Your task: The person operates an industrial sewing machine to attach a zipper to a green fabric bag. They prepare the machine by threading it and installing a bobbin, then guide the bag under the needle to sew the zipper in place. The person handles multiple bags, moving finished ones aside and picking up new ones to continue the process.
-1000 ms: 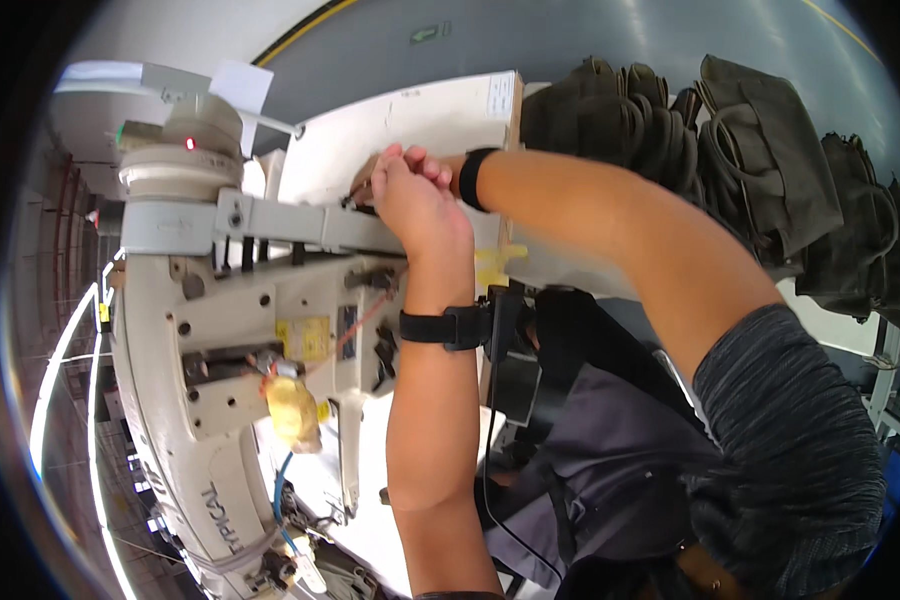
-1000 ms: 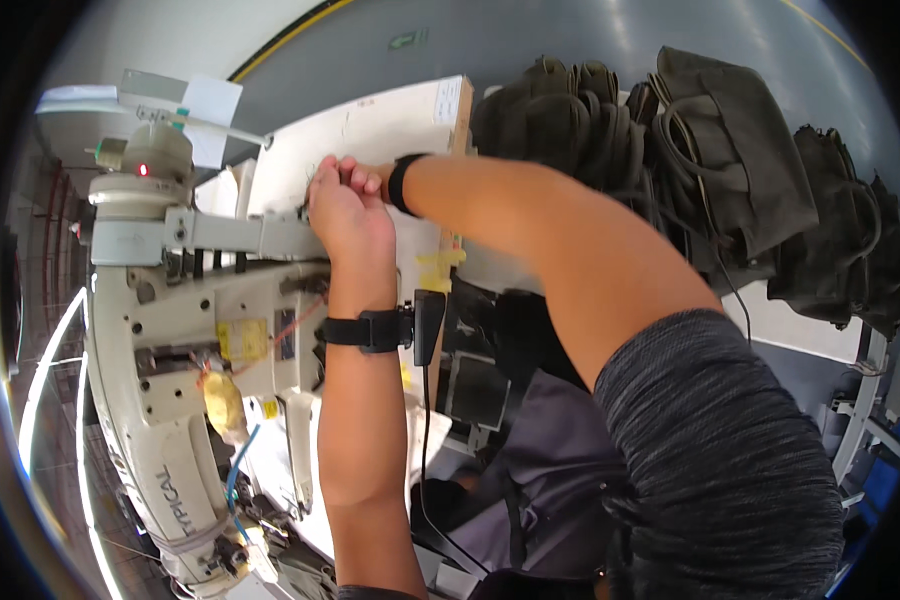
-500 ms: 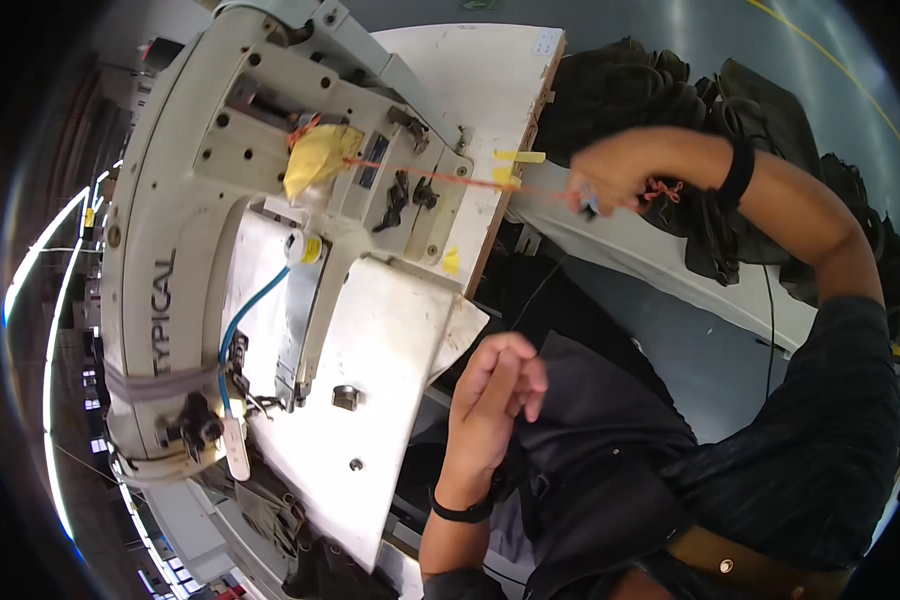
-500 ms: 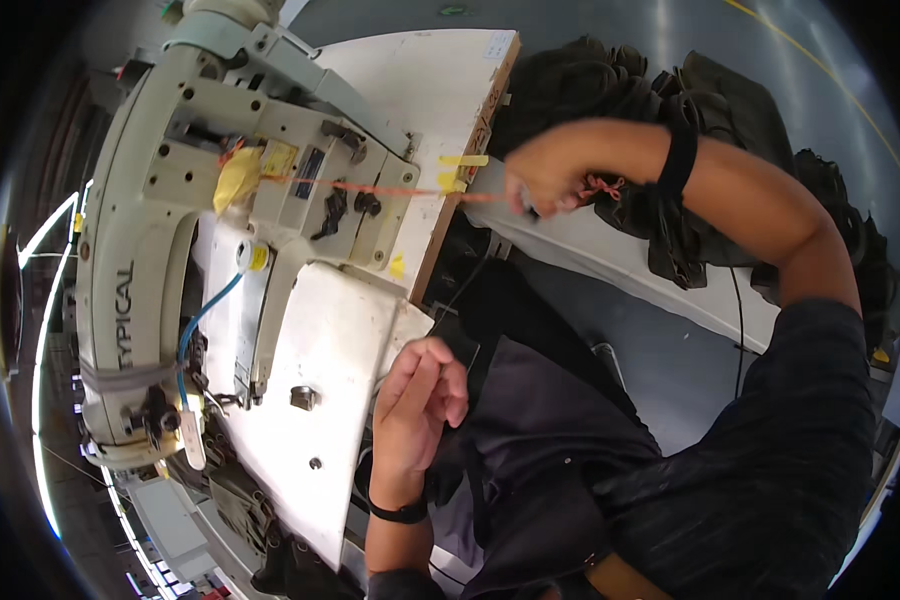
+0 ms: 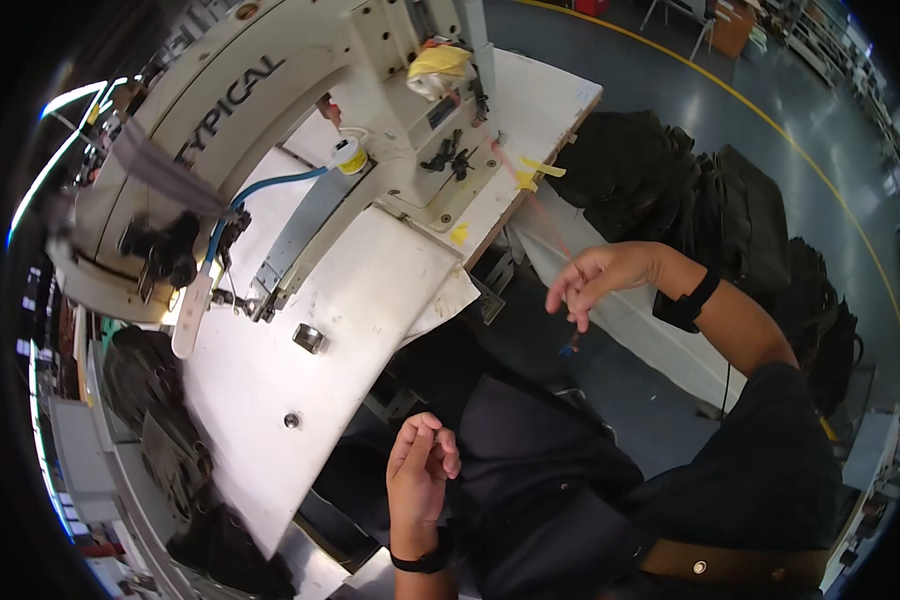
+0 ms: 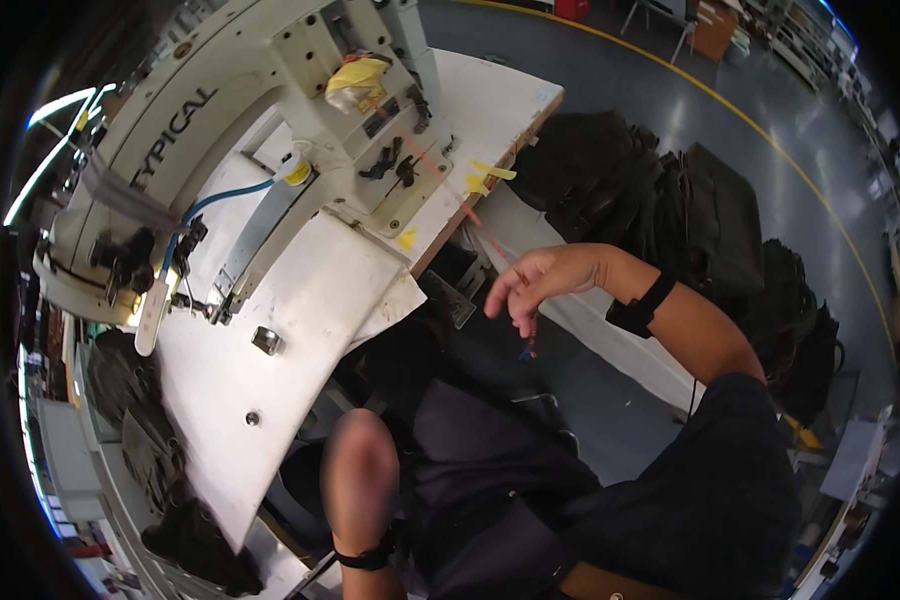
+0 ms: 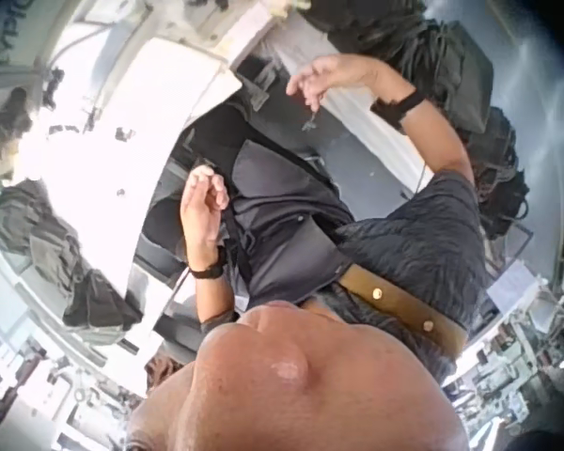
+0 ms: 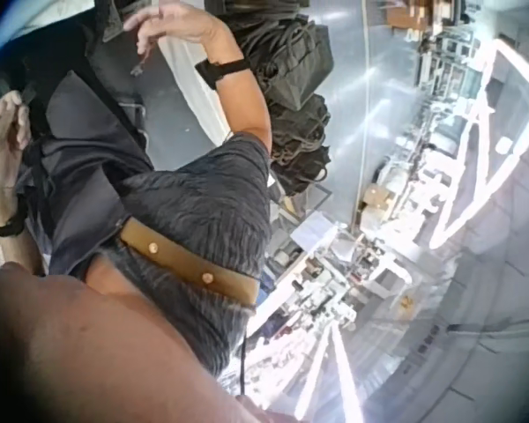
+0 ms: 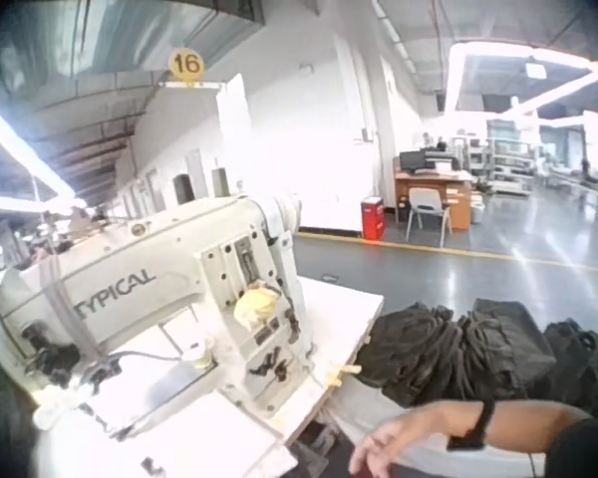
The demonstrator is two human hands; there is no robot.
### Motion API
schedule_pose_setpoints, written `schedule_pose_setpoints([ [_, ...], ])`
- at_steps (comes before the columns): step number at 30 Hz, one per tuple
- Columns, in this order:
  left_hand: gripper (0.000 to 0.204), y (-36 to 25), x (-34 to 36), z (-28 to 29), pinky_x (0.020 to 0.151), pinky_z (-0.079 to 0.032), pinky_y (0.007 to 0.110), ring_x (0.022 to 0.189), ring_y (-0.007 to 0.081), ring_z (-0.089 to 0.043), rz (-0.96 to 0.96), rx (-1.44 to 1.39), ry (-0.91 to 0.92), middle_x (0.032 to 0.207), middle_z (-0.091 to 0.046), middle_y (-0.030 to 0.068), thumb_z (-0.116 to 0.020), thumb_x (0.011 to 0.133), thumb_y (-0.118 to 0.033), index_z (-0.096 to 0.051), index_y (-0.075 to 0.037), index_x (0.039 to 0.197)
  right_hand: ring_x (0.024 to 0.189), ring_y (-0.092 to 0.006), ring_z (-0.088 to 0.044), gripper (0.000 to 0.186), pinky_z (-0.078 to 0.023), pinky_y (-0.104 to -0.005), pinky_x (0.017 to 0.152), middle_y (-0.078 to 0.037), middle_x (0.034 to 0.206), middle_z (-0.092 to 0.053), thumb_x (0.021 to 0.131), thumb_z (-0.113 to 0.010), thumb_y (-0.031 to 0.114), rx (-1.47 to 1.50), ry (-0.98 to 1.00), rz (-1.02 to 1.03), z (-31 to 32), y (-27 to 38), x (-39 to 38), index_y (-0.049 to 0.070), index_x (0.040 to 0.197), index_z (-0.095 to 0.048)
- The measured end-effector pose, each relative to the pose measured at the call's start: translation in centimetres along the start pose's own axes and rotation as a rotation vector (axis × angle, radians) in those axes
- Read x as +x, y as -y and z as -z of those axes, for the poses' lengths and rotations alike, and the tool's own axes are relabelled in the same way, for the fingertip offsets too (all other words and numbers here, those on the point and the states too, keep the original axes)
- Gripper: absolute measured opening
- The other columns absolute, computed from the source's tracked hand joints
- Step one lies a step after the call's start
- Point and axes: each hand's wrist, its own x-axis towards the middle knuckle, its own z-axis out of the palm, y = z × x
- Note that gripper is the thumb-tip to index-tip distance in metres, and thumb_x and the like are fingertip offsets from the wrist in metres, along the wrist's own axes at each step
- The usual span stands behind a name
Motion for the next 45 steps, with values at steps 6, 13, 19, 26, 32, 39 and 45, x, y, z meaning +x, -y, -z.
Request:
schedule_pose_setpoints([
  [6,0.017,1.0,-1.5,1.3,0.054,-0.039,0.025,0.061,0.0106,-0.05,-0.054,-0.016,-0.003,0.081,-0.06,0.0044,-0.049,0.11,-0.024,-0.057,-0.008,0.109,0.075,-0.0165,-0.072,0.034,-0.059,-0.0265,0.056,-0.007,0.098,-0.066,0.098,-0.068,0.015,0.122,-0.655,0.44,-0.9,8.6,2.8,0.002,0.127,-0.055],
  [13,0.018,1.7,-1.4,0.7,0.056,-0.041,0.025,0.061,0.0112,-0.051,-0.015,-0.012,0.057,0.082,-0.06,0.0038,-0.049,0.11,-0.025,-0.056,-0.008,0.109,0.082,-0.0144,-0.069,0.022,-0.059,-0.0299,0.079,-0.005,0.092,-0.068,0.1,-0.068,0.018,-0.036,-0.84,0.695,-0.6,12.1,5.6,0.002,0.114,-0.066],
  [19,0.02,1.7,-1.5,1.2,0.059,-0.042,0.024,0.065,0.0108,-0.053,-0.014,-0.031,0.098,0.083,-0.061,0.0043,-0.048,0.11,-0.024,-0.058,-0.007,0.11,0.09,-0.0148,-0.068,0.026,-0.056,-0.0304,0.087,-0.005,0.094,-0.069,0.1,-0.067,0.021,-0.029,-0.802,0.75,-1.6,13.3,7.7,0.0,0.116,-0.068],
  [26,0.019,2.6,-1.1,2.0,0.058,-0.043,0.025,0.064,0.0109,-0.054,0.007,-0.035,0.117,0.082,-0.061,0.0041,-0.048,0.11,-0.024,-0.057,-0.008,0.11,0.092,-0.0131,-0.068,0.03,-0.053,-0.0272,0.087,-0.006,0.103,-0.073,0.101,-0.067,0.022,-0.125,-0.931,0.844,-1.2,15.1,9.9,-0.001,0.119,-0.069],
  [32,0.018,2.7,-1.1,2.4,0.056,-0.042,0.026,0.063,0.0118,-0.053,0.002,-0.043,0.111,0.082,-0.06,0.0043,-0.048,0.11,-0.024,-0.056,-0.008,0.111,0.092,-0.0133,-0.069,0.029,-0.053,-0.028,0.086,-0.007,0.105,-0.074,0.101,-0.066,0.022,-0.073,-0.98,0.866,0.0,15.5,11.3,-0.001,0.119,-0.07],
  [39,0.019,3.0,-1.1,3.5,0.059,-0.045,0.025,0.065,0.0128,-0.056,0.003,-0.112,0.12,0.085,-0.063,0.0067,-0.047,0.11,-0.021,-0.057,-0.005,0.111,0.086,-0.0146,-0.069,0.027,-0.056,-0.0291,0.079,-0.006,0.098,-0.072,0.102,-0.063,0.02,0.044,-0.989,0.884,0.0,16.0,11.6,-0.002,0.117,-0.07],
  [45,0.018,3.6,-0.7,4.4,0.057,-0.043,0.027,0.063,0.0146,-0.054,0.011,-0.097,0.085,0.082,-0.061,0.0065,-0.051,0.108,-0.024,-0.056,-0.007,0.11,0.082,-0.0133,-0.069,0.026,-0.056,-0.0262,0.077,-0.007,0.094,-0.072,0.104,-0.061,0.018,0.005,-0.896,0.944,-1.0,15.4,12.3,-0.003,0.115,-0.07],
])
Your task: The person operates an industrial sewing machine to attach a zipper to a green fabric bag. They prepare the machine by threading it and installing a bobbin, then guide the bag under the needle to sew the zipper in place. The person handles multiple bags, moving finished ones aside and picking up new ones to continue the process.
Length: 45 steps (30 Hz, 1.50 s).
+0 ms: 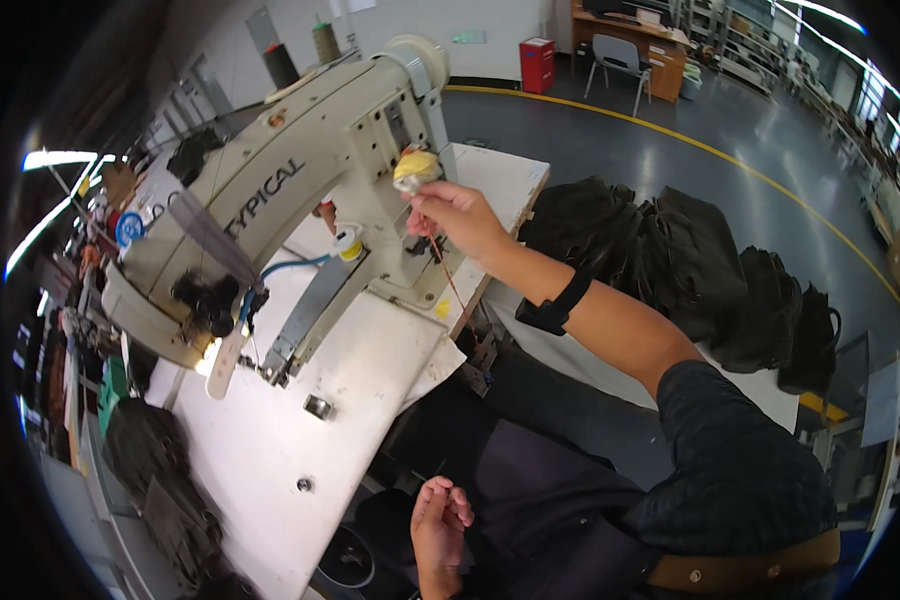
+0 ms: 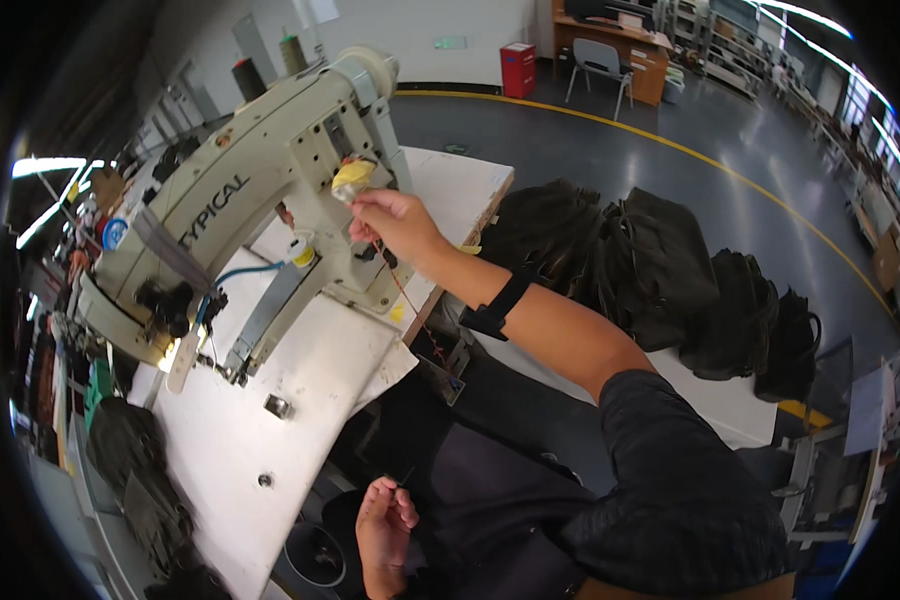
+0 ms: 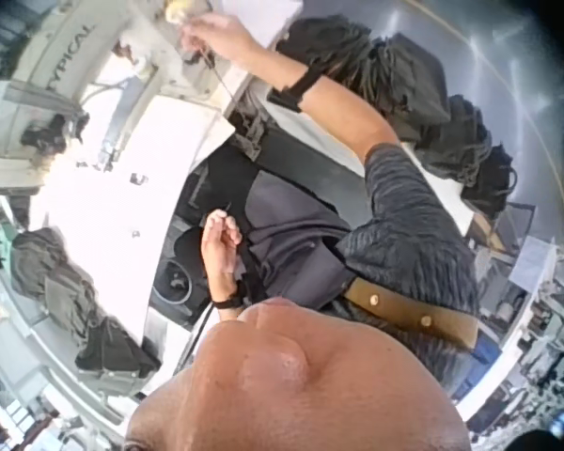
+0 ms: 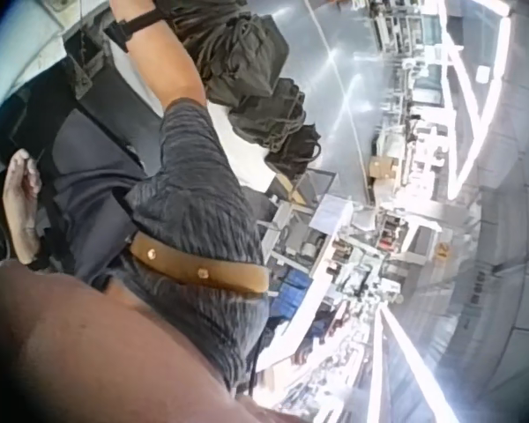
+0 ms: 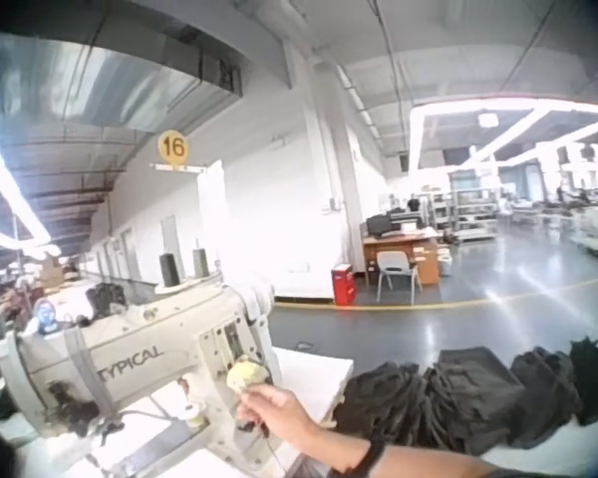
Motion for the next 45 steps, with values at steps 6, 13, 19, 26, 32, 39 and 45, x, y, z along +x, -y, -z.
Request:
schedule_pose_setpoints([
  [6,0.016,-0.3,0.4,-0.1,0.058,-0.043,0.028,0.064,0.0143,-0.054,-0.008,0.012,0.0,0.082,-0.061,0.0065,-0.048,0.109,-0.021,-0.057,-0.007,0.11,0.087,-0.013,-0.069,0.027,-0.056,-0.0265,0.079,-0.007,0.096,-0.072,0.104,-0.063,0.022,0.017,0.025,-0.082,0.8,0.8,-0.7,-0.002,0.114,-0.071],
  [13,0.018,0.4,1.6,-0.1,0.056,-0.043,0.023,0.061,0.0108,-0.053,0.032,0.054,0.02,0.08,-0.059,0.004,-0.051,0.109,-0.025,-0.057,-0.008,0.11,0.087,-0.0128,-0.066,0.031,-0.054,-0.0268,0.083,-0.006,0.094,-0.072,0.103,-0.064,0.022,0.023,0.002,-0.105,3.3,-0.6,-2.8,-0.003,0.121,-0.069],
  [19,0.02,0.3,1.2,-0.1,0.058,-0.041,0.023,0.065,0.0095,-0.052,0.019,0.025,0.012,0.083,-0.06,0.003,-0.05,0.11,-0.026,-0.057,-0.007,0.112,0.091,-0.0188,-0.07,0.022,-0.057,-0.031,0.086,-0.01,0.097,-0.072,0.103,-0.064,0.021,0.109,0.042,-0.225,3.6,-0.5,-1.9,0.002,0.113,-0.069],
  [26,0.019,0.0,1.8,0.1,0.056,-0.04,0.022,0.062,0.008,-0.05,0.036,0.049,-0.019,0.082,-0.058,0.0014,-0.049,0.109,-0.026,-0.055,-0.008,0.111,0.097,-0.0196,-0.07,0.031,-0.054,-0.0325,0.092,-0.009,0.1,-0.073,0.105,-0.061,0.022,-0.262,0.083,-0.089,5.7,-1.3,-6.8,-0.005,0.12,-0.068],
  [32,0.019,0.4,1.6,1.4,0.059,-0.041,0.022,0.064,0.0074,-0.051,0.048,0.01,-0.037,0.081,-0.063,0.0004,-0.046,0.11,-0.023,-0.058,-0.008,0.109,0.096,-0.0214,-0.071,0.03,-0.055,-0.035,0.094,-0.012,0.101,-0.073,0.104,-0.061,0.019,-0.302,0.057,-0.247,8.7,-4.9,-14.0,-0.007,0.117,-0.069],
  [39,0.018,1.0,1.9,1.5,0.057,-0.04,0.022,0.062,0.0066,-0.049,0.061,-0.011,-0.035,0.082,-0.06,0.0011,-0.047,0.11,-0.023,-0.057,-0.007,0.109,0.098,-0.0159,-0.071,0.028,-0.055,-0.0298,0.092,-0.012,0.099,-0.076,0.102,-0.066,0.016,-0.599,-0.014,-0.294,11.1,-8.7,-20.7,-0.009,0.111,-0.072],
  [45,0.017,1.1,1.9,2.0,0.056,-0.04,0.022,0.063,0.0066,-0.049,0.041,-0.009,-0.044,0.082,-0.059,0.0009,-0.048,0.109,-0.022,-0.057,-0.008,0.108,0.097,-0.0159,-0.071,0.028,-0.055,-0.0291,0.091,-0.011,0.101,-0.076,0.102,-0.066,0.016,-0.593,-0.032,-0.329,12.6,-10.9,-24.1,-0.009,0.114,-0.071],
])
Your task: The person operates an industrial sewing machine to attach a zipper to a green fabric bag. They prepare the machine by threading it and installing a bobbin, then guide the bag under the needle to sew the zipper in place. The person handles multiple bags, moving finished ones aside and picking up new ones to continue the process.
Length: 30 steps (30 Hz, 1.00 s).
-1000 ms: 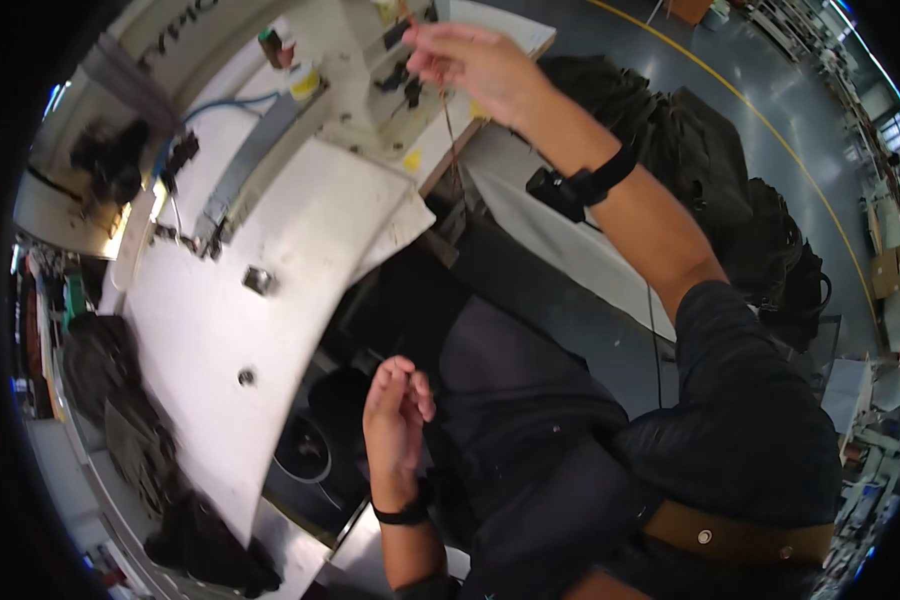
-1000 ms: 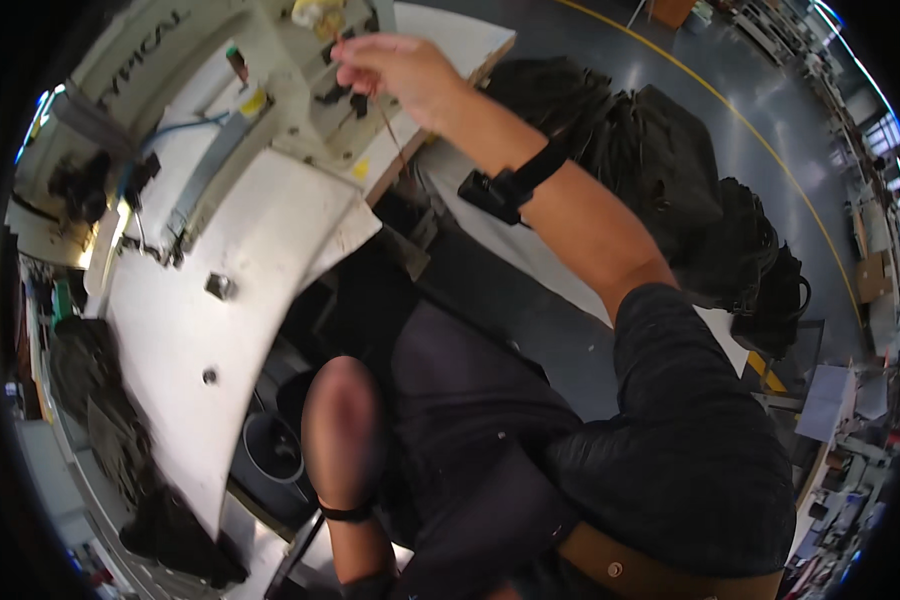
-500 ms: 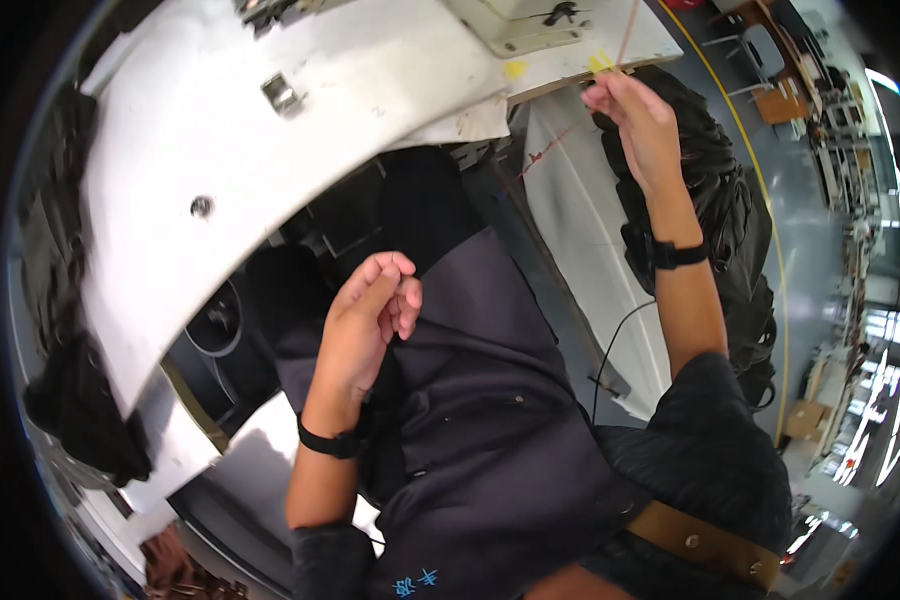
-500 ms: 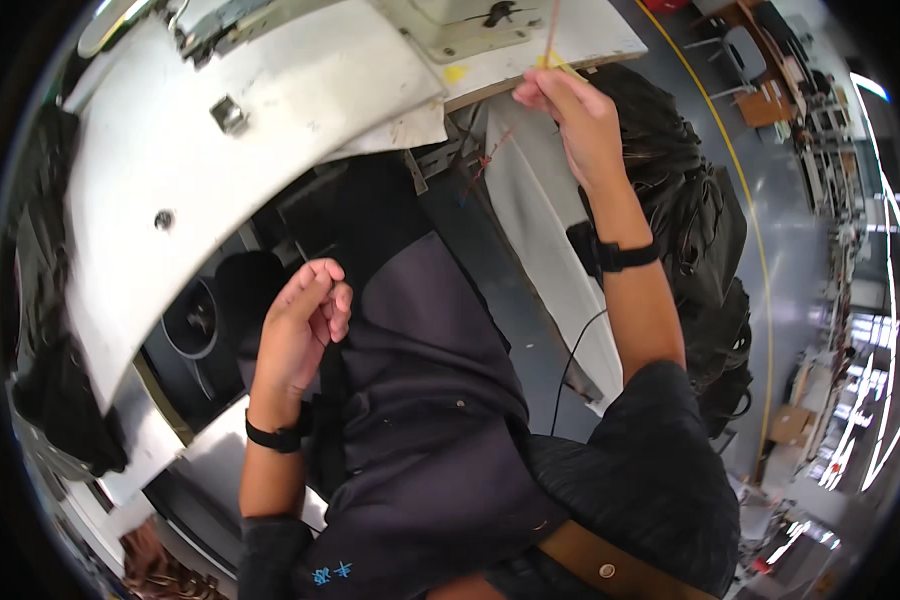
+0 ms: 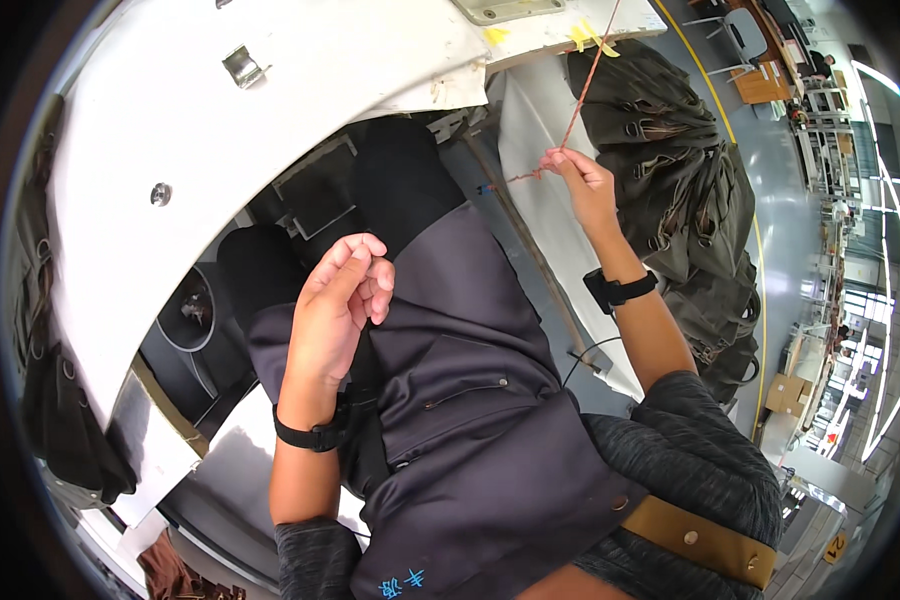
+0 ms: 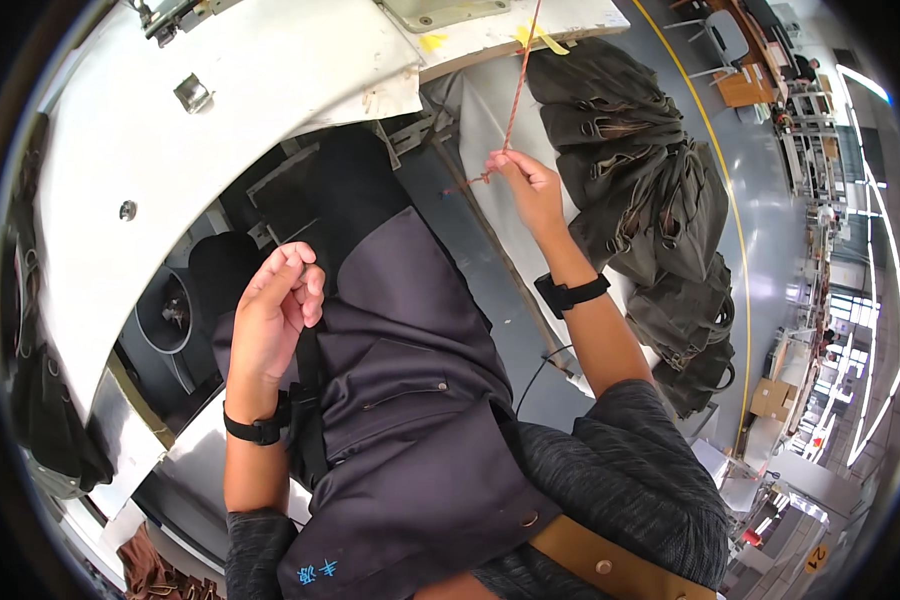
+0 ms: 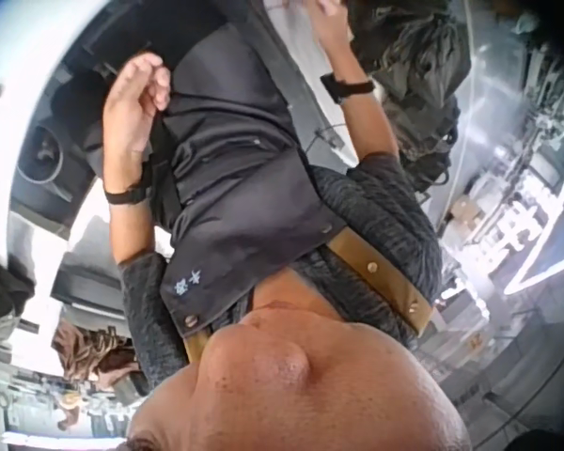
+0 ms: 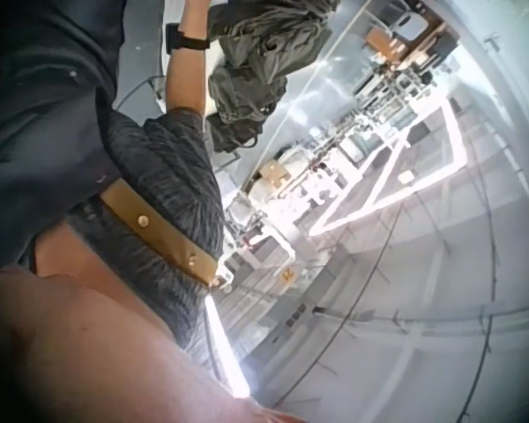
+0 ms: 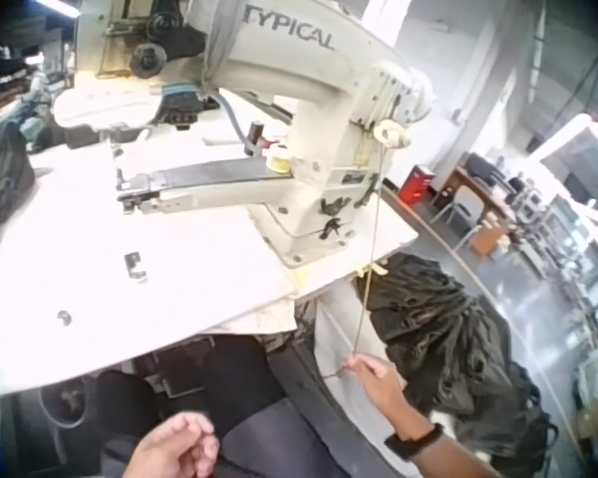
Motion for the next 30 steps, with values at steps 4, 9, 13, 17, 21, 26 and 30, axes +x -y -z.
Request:
schedule_pose_setpoints([
  [4,0.019,0.4,0.0,0.2,0.058,-0.041,0.023,0.063,0.0069,-0.05,0.007,-0.043,0.017,0.082,-0.062,0.0011,-0.048,0.11,-0.023,-0.059,-0.008,0.107,0.094,-0.0149,-0.07,0.024,-0.054,-0.0294,0.088,-0.01,0.097,-0.075,0.104,-0.057,0.01,-0.031,0.063,-0.03,0.0,-1.4,-1.0,-0.007,0.115,-0.07],
  [9,0.018,0.5,0.1,0.4,0.057,-0.041,0.022,0.064,0.0072,-0.05,0.003,-0.028,0.014,0.082,-0.058,0.0012,-0.048,0.11,-0.023,-0.057,-0.007,0.11,0.092,-0.0156,-0.069,0.022,-0.052,-0.0287,0.089,-0.009,0.095,-0.073,0.103,-0.046,0.004,-0.04,0.106,-0.041,-1.3,-5.9,-3.6,-0.004,0.107,-0.067],
  [13,0.018,0.7,0.4,0.7,0.057,-0.04,0.022,0.064,0.0069,-0.05,0.01,-0.032,0.001,0.083,-0.058,0.0013,-0.048,0.11,-0.022,-0.057,-0.007,0.111,0.093,-0.0166,-0.068,0.021,-0.051,-0.0302,0.091,-0.009,0.096,-0.073,0.103,-0.046,0.007,-0.174,0.157,-0.103,-1.3,-12.0,-7.2,-0.002,0.106,-0.065],
  [17,0.018,0.8,0.6,1.0,0.057,-0.04,0.022,0.064,0.0071,-0.05,0.027,-0.035,0.0,0.083,-0.058,0.0014,-0.048,0.11,-0.022,-0.057,-0.007,0.111,0.093,-0.0166,-0.068,0.022,-0.052,-0.0317,0.091,-0.008,0.095,-0.071,0.102,-0.049,0.01,-0.178,0.419,-0.394,-0.6,-16.0,-10.4,-0.001,0.112,-0.065],
  [21,0.018,0.8,1.0,0.9,0.057,-0.04,0.023,0.064,0.0075,-0.05,0.026,-0.022,-0.001,0.082,-0.057,0.0016,-0.048,0.109,-0.022,-0.057,-0.007,0.112,0.091,-0.0162,-0.068,0.027,-0.053,-0.0309,0.087,-0.006,0.094,-0.07,0.101,-0.054,0.01,-0.072,0.4,-0.532,-1.1,-15.8,-10.0,-0.002,0.124,-0.061],
  [26,0.018,1.0,1.4,0.6,0.056,-0.04,0.023,0.064,0.0077,-0.05,0.035,-0.009,-0.011,0.082,-0.057,0.0018,-0.049,0.109,-0.022,-0.057,-0.006,0.113,0.084,-0.0171,-0.07,0.039,-0.058,-0.0308,0.078,-0.008,0.097,-0.068,0.101,-0.064,0.017,0.29,0.239,-0.242,-2.5,-3.1,-1.8,-0.002,0.135,-0.057],
  [30,0.018,1.1,1.3,-0.1,0.056,-0.04,0.023,0.064,0.0078,-0.049,0.031,-0.014,-0.009,0.082,-0.056,0.0019,-0.05,0.109,-0.022,-0.057,-0.006,0.114,0.08,-0.0175,-0.072,0.031,-0.058,-0.0318,0.074,-0.009,0.096,-0.071,0.103,-0.06,0.015,0.351,0.144,0.031,-2.0,9.6,3.8,-0.003,0.128,-0.061],
])
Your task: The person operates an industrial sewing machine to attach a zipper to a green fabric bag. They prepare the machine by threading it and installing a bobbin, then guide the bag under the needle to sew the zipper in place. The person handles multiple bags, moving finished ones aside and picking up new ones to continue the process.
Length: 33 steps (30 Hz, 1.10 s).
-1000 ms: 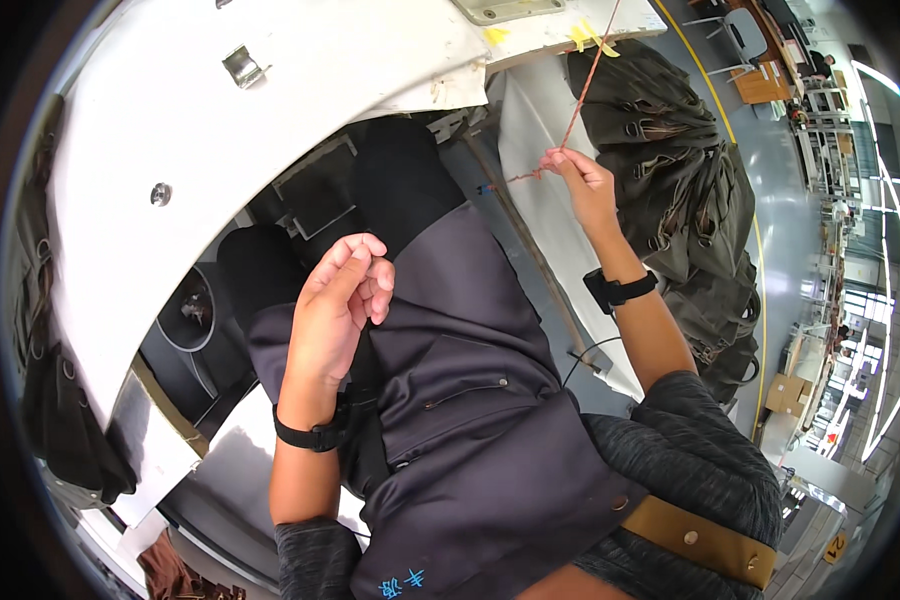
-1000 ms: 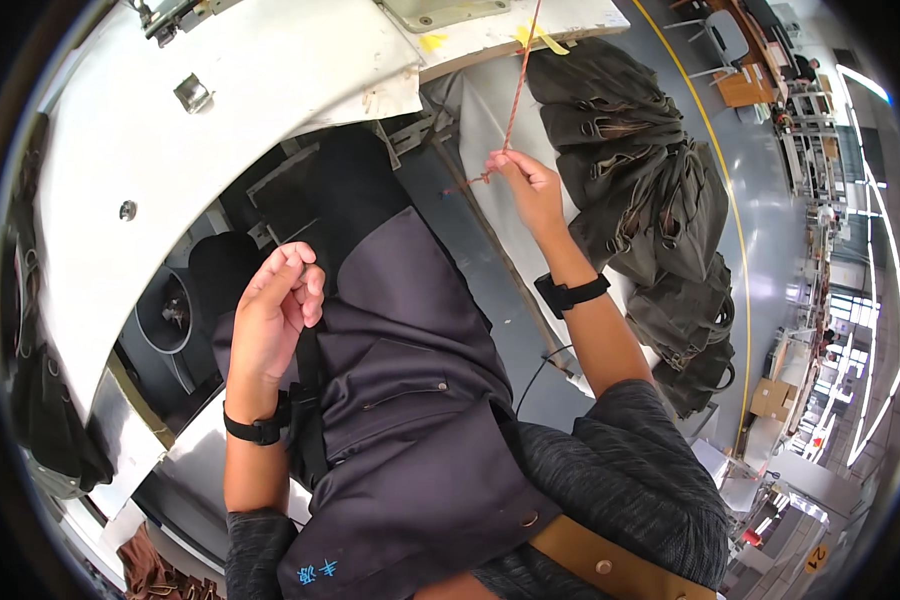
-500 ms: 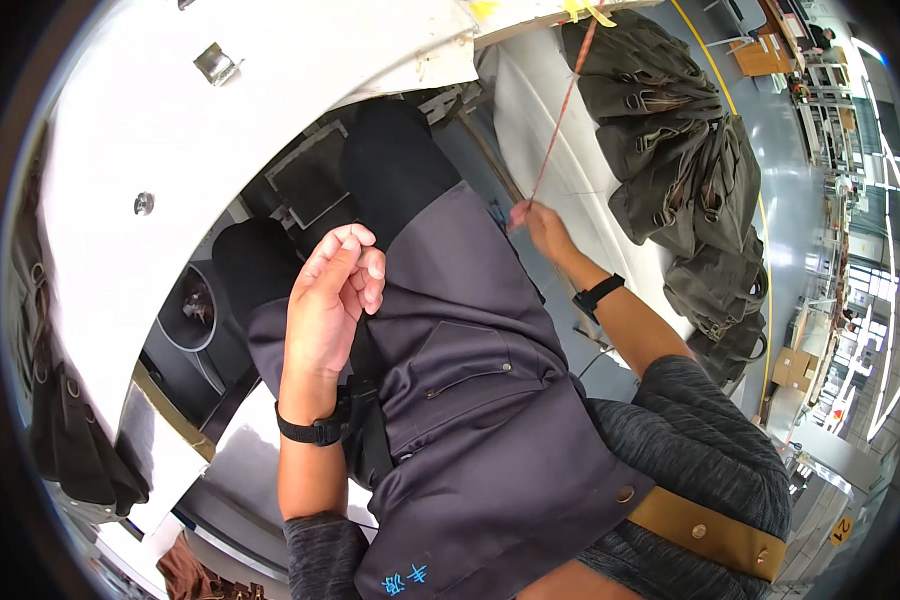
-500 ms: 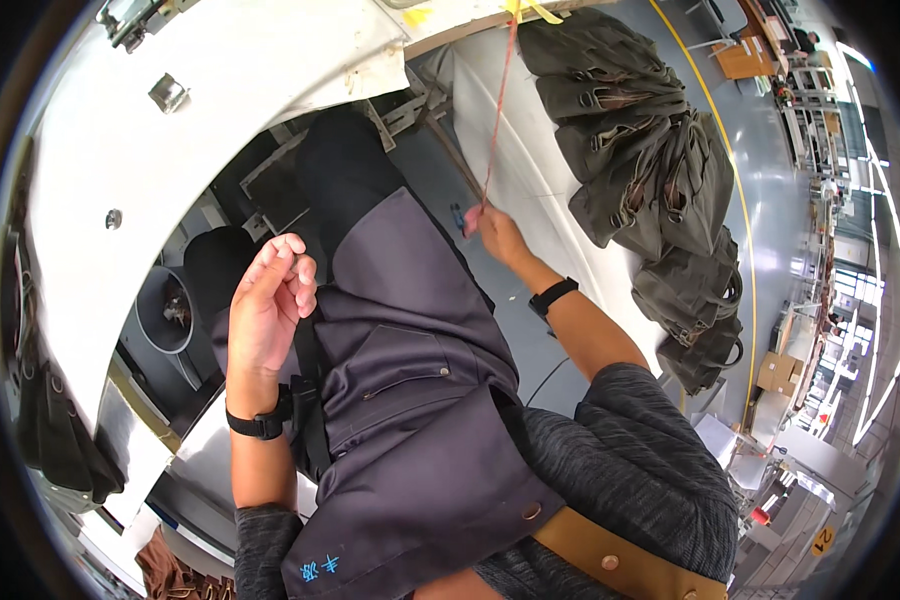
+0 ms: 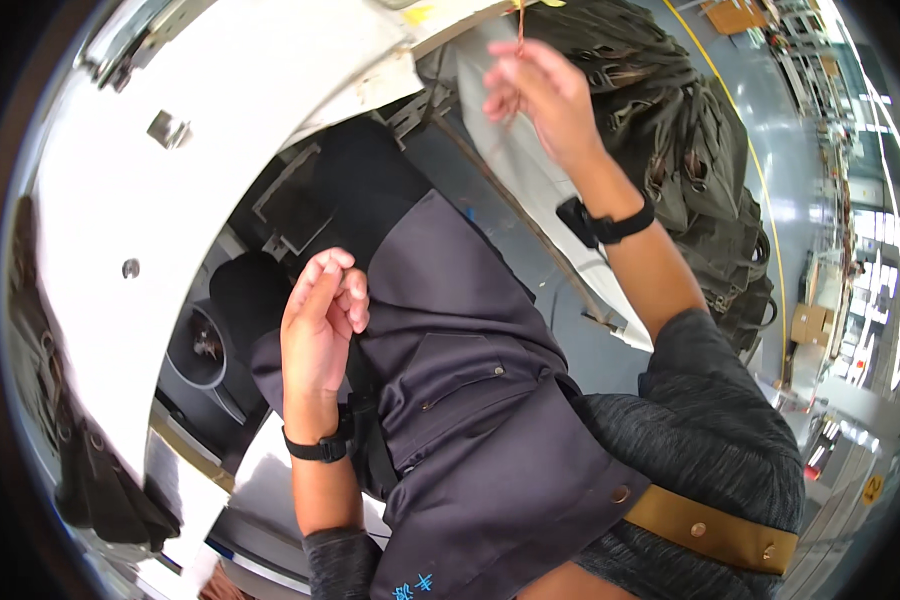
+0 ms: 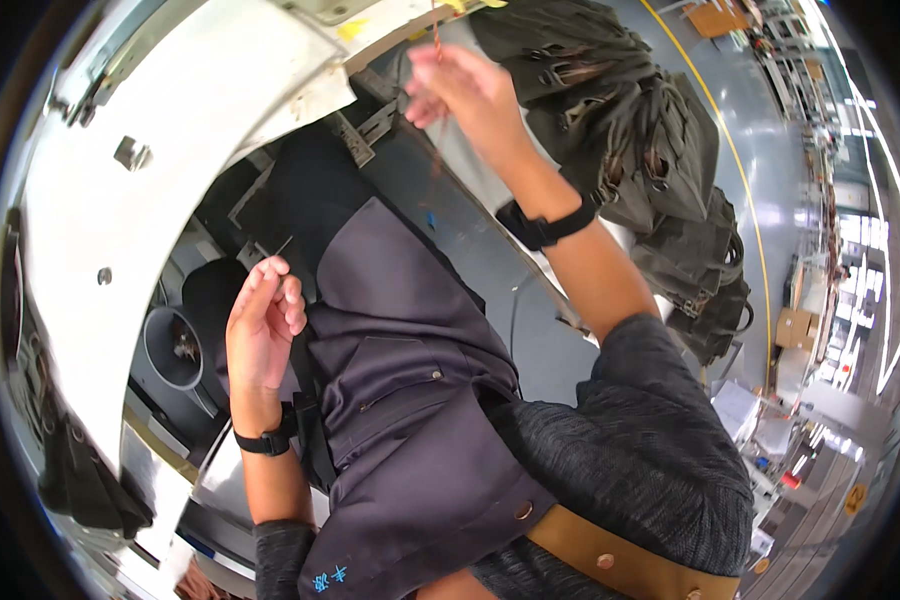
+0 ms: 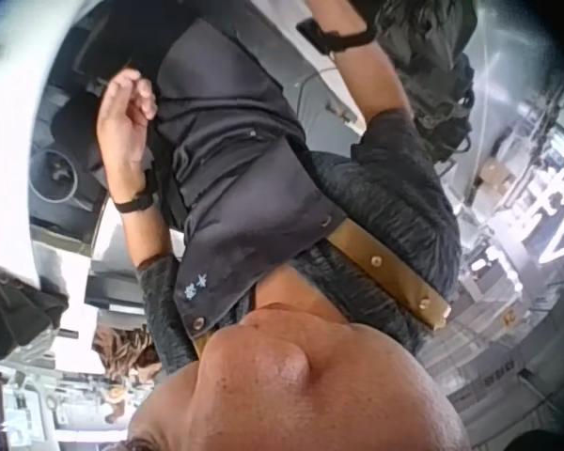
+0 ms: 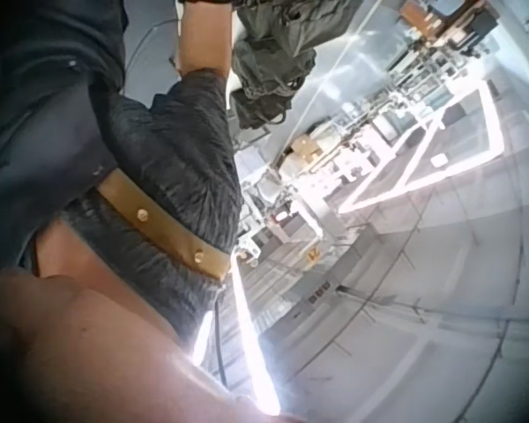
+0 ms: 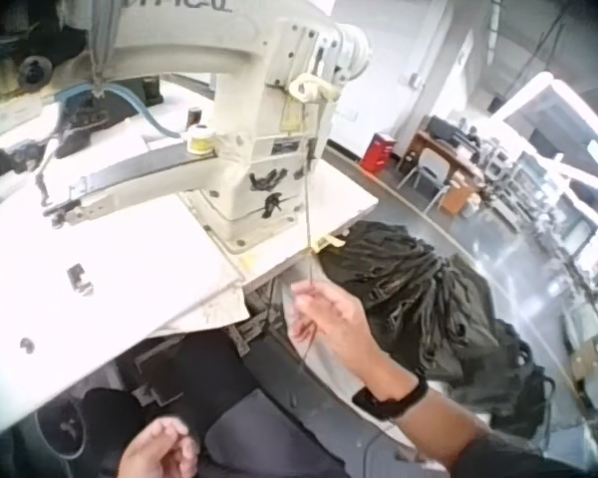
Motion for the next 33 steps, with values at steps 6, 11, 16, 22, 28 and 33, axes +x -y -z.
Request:
schedule_pose_setpoints([
  [6,0.019,0.2,-0.3,0.3,0.056,-0.041,0.023,0.062,0.01,-0.051,-0.02,-0.024,-0.025,0.081,-0.059,0.0036,-0.05,0.109,-0.023,-0.057,-0.006,0.112,0.086,-0.0215,-0.07,0.025,-0.056,-0.0317,0.083,-0.012,0.101,-0.074,0.102,-0.064,0.022,-0.128,-0.151,0.384,-0.9,5.9,2.6,-0.001,0.107,-0.073],
  [11,0.02,0.3,-0.5,0.7,0.055,-0.042,0.023,0.06,0.0106,-0.052,-0.01,-0.017,-0.028,0.081,-0.06,0.0035,-0.051,0.109,-0.025,-0.058,-0.007,0.112,0.097,-0.019,-0.068,0.029,-0.047,-0.0374,0.103,-0.01,0.105,-0.073,0.104,-0.061,0.022,0.133,-0.129,0.249,-0.5,6.3,0.4,-0.003,0.118,-0.07],
  [16,0.018,0.3,-0.4,0.6,0.056,-0.042,0.023,0.062,0.0106,-0.052,-0.003,-0.008,-0.019,0.082,-0.059,0.0032,-0.052,0.109,-0.024,-0.058,-0.007,0.11,0.091,-0.0182,-0.069,0.03,-0.054,-0.0357,0.093,-0.008,0.093,-0.072,0.102,-0.064,0.023,0.225,-0.149,0.182,0.7,5.4,-0.3,-0.003,0.115,-0.071],
  [22,0.017,0.6,-0.1,0.3,0.058,-0.043,0.023,0.064,0.0101,-0.052,0.012,0.006,-0.001,0.084,-0.06,0.0029,-0.053,0.108,-0.023,-0.058,-0.007,0.111,0.089,-0.0204,-0.068,0.025,-0.054,-0.0364,0.09,-0.005,0.09,-0.069,0.102,-0.065,0.025,0.414,-0.188,0.055,2.9,3.1,-0.1,0.001,0.108,-0.07],
  [28,0.015,0.4,0.1,0.6,0.059,-0.042,0.023,0.066,0.0103,-0.051,0.015,0.021,-0.005,0.085,-0.059,0.0033,-0.054,0.108,-0.022,-0.057,-0.007,0.111,0.078,-0.014,-0.059,0.026,-0.049,-0.0297,0.077,0.002,0.079,-0.058,0.103,-0.064,0.027,0.521,-0.174,-0.096,4.1,0.6,0.7,0.002,0.104,-0.068],
  [33,0.015,0.4,0.0,0.2,0.058,-0.04,0.023,0.066,0.0101,-0.049,0.017,0.035,-0.029,0.084,-0.057,0.003,-0.055,0.107,-0.021,-0.059,-0.007,0.112,0.078,-0.0173,-0.055,0.029,-0.048,-0.0358,0.071,-0.004,0.078,-0.054,0.107,-0.056,0.032,-0.363,-0.565,0.319,3.7,-4.7,-1.8,0.004,0.105,-0.064],
])
